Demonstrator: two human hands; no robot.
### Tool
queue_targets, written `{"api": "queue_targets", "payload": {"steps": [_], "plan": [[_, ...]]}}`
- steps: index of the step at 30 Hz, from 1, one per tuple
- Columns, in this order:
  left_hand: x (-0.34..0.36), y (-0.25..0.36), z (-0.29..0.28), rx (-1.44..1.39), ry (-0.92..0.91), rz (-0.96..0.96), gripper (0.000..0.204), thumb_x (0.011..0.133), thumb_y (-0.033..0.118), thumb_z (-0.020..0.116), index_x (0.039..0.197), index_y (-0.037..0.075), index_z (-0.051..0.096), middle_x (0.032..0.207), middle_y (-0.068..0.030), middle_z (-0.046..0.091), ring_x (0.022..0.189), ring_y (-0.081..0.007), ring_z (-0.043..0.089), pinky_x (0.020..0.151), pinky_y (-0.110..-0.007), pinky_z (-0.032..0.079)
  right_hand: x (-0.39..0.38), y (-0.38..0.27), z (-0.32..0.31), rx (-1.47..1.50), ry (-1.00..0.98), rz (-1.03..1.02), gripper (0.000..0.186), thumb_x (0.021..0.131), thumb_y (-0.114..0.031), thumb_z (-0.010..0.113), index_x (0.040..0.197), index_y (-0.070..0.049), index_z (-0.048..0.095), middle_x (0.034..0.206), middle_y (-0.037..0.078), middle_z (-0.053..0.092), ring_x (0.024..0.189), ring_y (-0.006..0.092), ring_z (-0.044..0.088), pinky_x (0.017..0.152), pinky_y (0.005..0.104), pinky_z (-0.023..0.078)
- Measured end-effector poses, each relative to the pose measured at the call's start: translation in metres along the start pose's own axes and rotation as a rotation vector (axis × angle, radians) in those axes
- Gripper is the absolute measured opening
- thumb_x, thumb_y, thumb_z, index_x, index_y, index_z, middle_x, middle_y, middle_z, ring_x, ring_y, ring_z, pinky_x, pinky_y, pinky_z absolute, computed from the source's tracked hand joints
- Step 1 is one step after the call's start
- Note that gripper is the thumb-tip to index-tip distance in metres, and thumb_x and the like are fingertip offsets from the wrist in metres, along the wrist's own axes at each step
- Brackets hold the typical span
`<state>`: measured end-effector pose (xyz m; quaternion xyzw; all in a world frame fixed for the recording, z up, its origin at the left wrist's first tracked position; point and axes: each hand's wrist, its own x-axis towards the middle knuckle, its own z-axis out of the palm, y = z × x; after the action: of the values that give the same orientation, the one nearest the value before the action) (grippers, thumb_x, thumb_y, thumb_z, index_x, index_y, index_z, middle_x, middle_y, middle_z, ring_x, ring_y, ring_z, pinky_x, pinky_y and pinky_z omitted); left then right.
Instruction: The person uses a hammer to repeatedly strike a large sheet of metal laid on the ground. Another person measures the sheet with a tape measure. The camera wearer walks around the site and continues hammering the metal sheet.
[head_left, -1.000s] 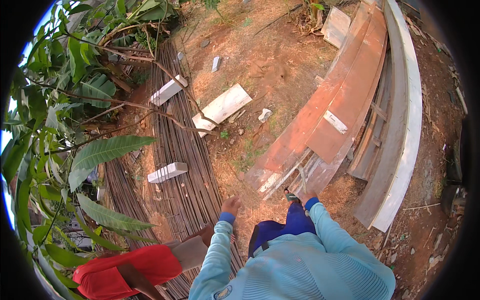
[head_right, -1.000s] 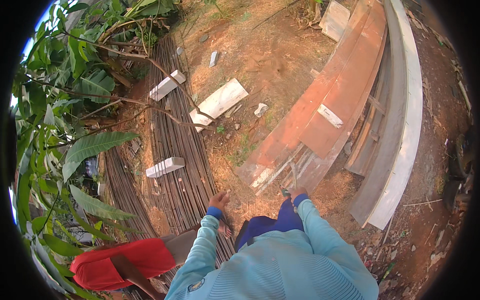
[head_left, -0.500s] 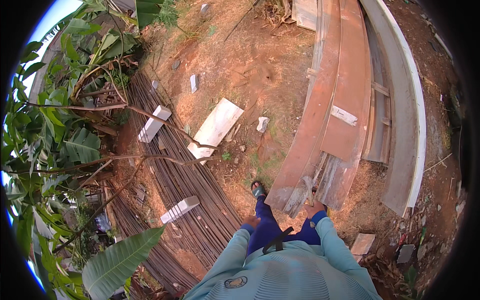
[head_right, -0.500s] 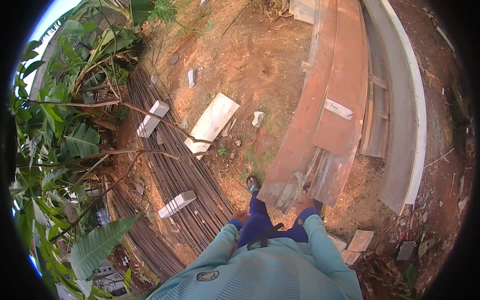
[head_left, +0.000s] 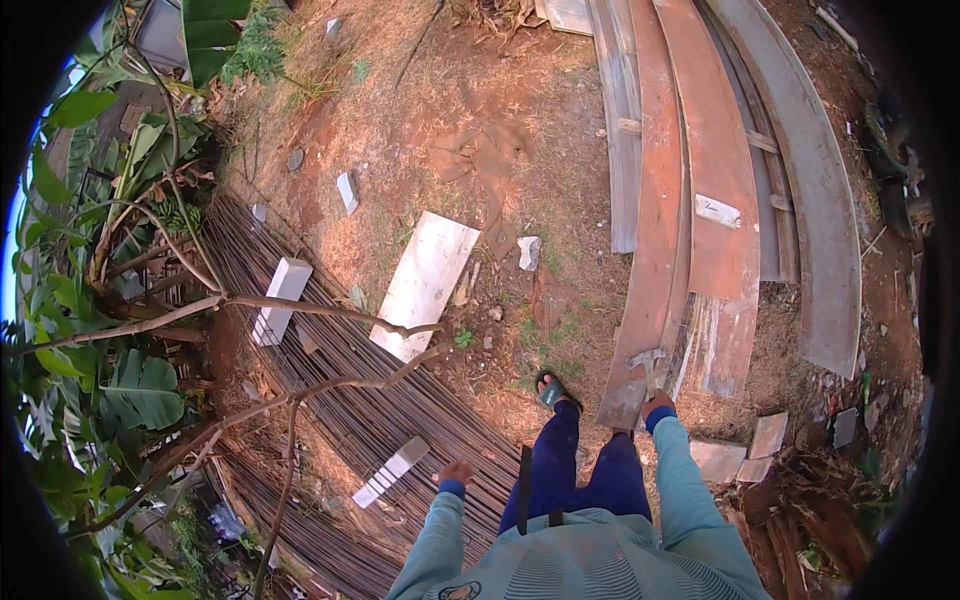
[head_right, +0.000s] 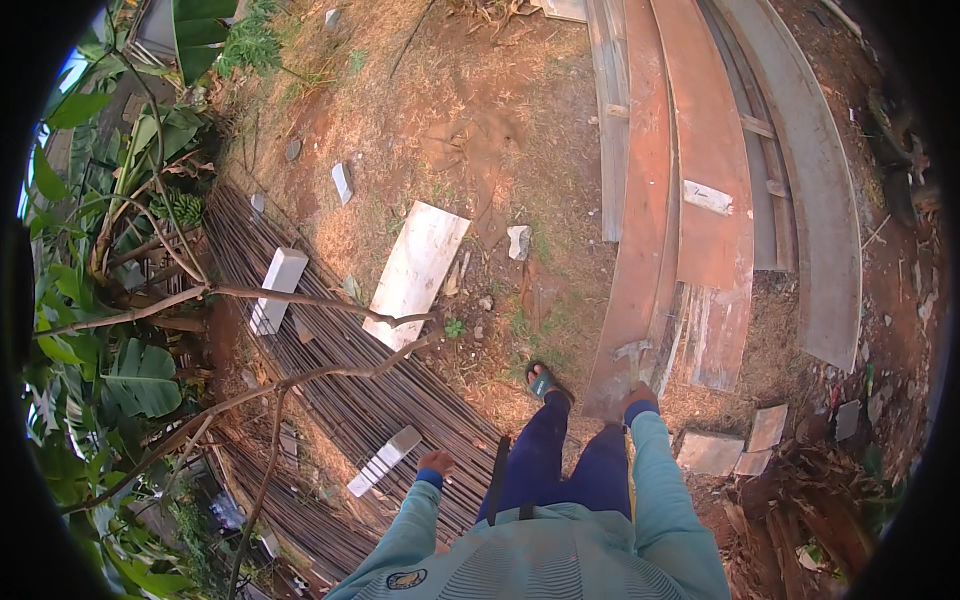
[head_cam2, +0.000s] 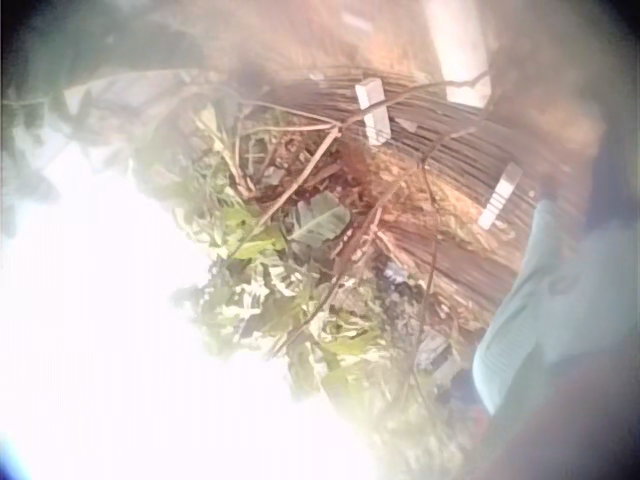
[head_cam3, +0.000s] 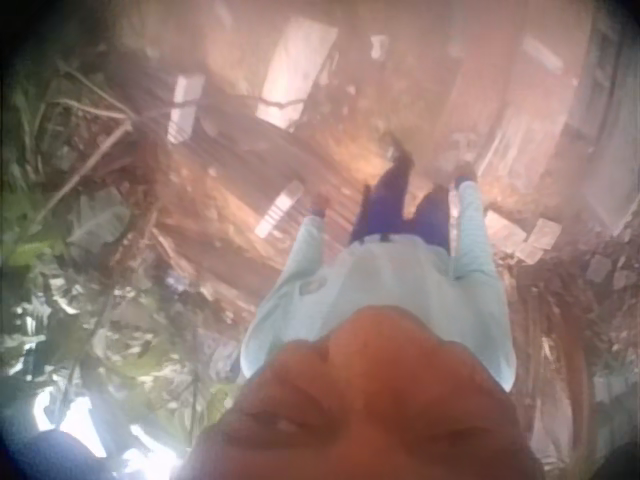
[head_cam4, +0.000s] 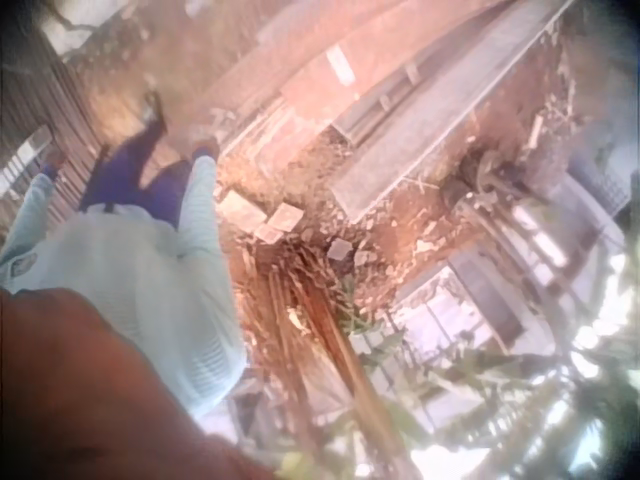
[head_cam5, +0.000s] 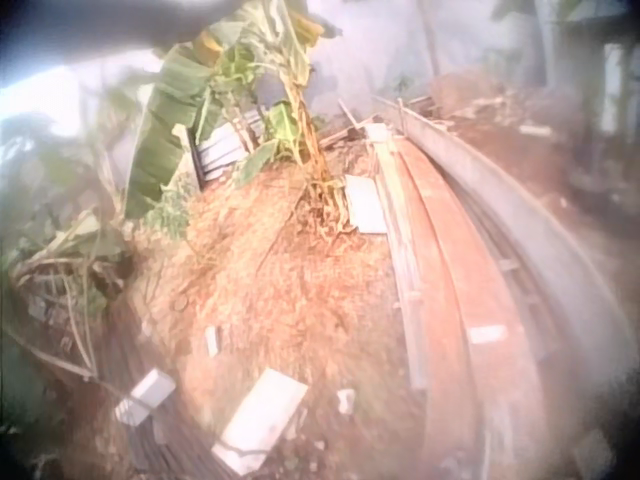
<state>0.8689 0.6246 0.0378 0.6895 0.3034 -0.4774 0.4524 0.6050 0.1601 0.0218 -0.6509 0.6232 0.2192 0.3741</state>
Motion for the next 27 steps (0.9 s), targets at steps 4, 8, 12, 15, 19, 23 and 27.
{"api": "queue_targets", "payload": {"steps": [4, 8, 12, 15, 19, 23, 27], "plan": [[0.031, 0.009, -0.035, -0.155, -0.134, -0.129, 0.023, 0.088, 0.020, 0.062, 0.098, 0.000, 0.061, 0.083, -0.0127, 0.064, 0.069, -0.0236, 0.062, 0.051, -0.033, 0.050, 0.011, -0.013, 0.006, 0.012, -0.041, 0.072, 0.036, 0.074, -0.014, 0.053, 0.107, 0.001, 0.059, 0.104, 0.026, 0.061, 0.103, 0.0419, 0.057, 0.089, 0.0440, 0.046], [0.030, 0.046, 0.024, 0.379, -0.004, 0.141, 0.024, 0.088, 0.025, 0.063, 0.094, 0.002, 0.062, 0.078, -0.0074, 0.064, 0.065, -0.0186, 0.062, 0.052, -0.032, 0.050, 0.016, -0.006, 0.015, 0.056, 0.030, 0.060, 0.030, 0.073, -0.015, 0.055, 0.097, 0.002, 0.061, 0.096, 0.025, 0.063, 0.098, 0.0407, 0.059, 0.087, 0.0445, 0.047], [0.057, 0.118, 0.048, 0.628, -0.152, 0.381, 0.025, 0.089, 0.026, 0.062, 0.099, 0.003, 0.064, 0.075, -0.0030, 0.063, 0.067, -0.0140, 0.062, 0.055, -0.028, 0.050, 0.006, -0.011, 0.013, 0.170, 0.045, 0.050, 0.027, 0.071, -0.017, 0.058, 0.090, 0.002, 0.062, 0.088, 0.025, 0.064, 0.090, 0.0402, 0.061, 0.082, 0.0442, 0.048], [0.051, 0.198, 0.111, 0.603, -0.179, 0.380, 0.027, 0.090, 0.026, 0.060, 0.104, 0.003, 0.062, 0.075, -0.0013, 0.062, 0.069, -0.0123, 0.061, 0.058, -0.027, 0.050, 0.024, -0.005, -0.002, 0.361, 0.031, 0.197, 0.024, 0.071, -0.016, 0.058, 0.085, 0.003, 0.062, 0.076, 0.024, 0.064, 0.078, 0.0376, 0.064, 0.076, 0.0413, 0.050], [0.072, 0.284, 0.154, 0.397, -0.247, 0.422, 0.028, 0.091, 0.028, 0.059, 0.105, 0.003, 0.062, 0.081, -0.0033, 0.066, 0.070, -0.0122, 0.061, 0.058, -0.027, 0.050, 0.047, -0.065, -0.066, 0.951, -0.065, 0.559, 0.020, 0.082, -0.018, 0.050, 0.068, -0.006, 0.058, 0.055, 0.011, 0.054, 0.044, 0.0240, 0.054, 0.037, 0.0398, 0.039], [0.103, 0.362, 0.211, 0.452, -0.270, 0.407, 0.022, 0.090, 0.025, 0.061, 0.098, 0.005, 0.064, 0.081, -0.0034, 0.066, 0.069, -0.0139, 0.061, 0.058, -0.028, 0.049, 0.087, -0.129, -0.106, 1.670, 0.052, 0.726, 0.013, 0.086, -0.020, 0.046, 0.075, -0.014, 0.043, 0.051, 0.001, 0.041, 0.035, 0.0125, 0.035, 0.030, 0.0280, 0.024], [0.144, 0.444, 0.262, 0.398, -0.377, 0.346, 0.026, 0.090, 0.029, 0.061, 0.103, 0.007, 0.061, 0.091, -0.0049, 0.065, 0.079, -0.0167, 0.063, 0.063, -0.031, 0.051, 0.148, -0.225, -0.148, 1.414, 0.111, 0.746, 0.009, 0.086, -0.018, 0.046, 0.078, -0.013, 0.045, 0.052, 0.002, 0.039, 0.036, 0.0137, 0.036, 0.031, 0.0290, 0.023]]}}
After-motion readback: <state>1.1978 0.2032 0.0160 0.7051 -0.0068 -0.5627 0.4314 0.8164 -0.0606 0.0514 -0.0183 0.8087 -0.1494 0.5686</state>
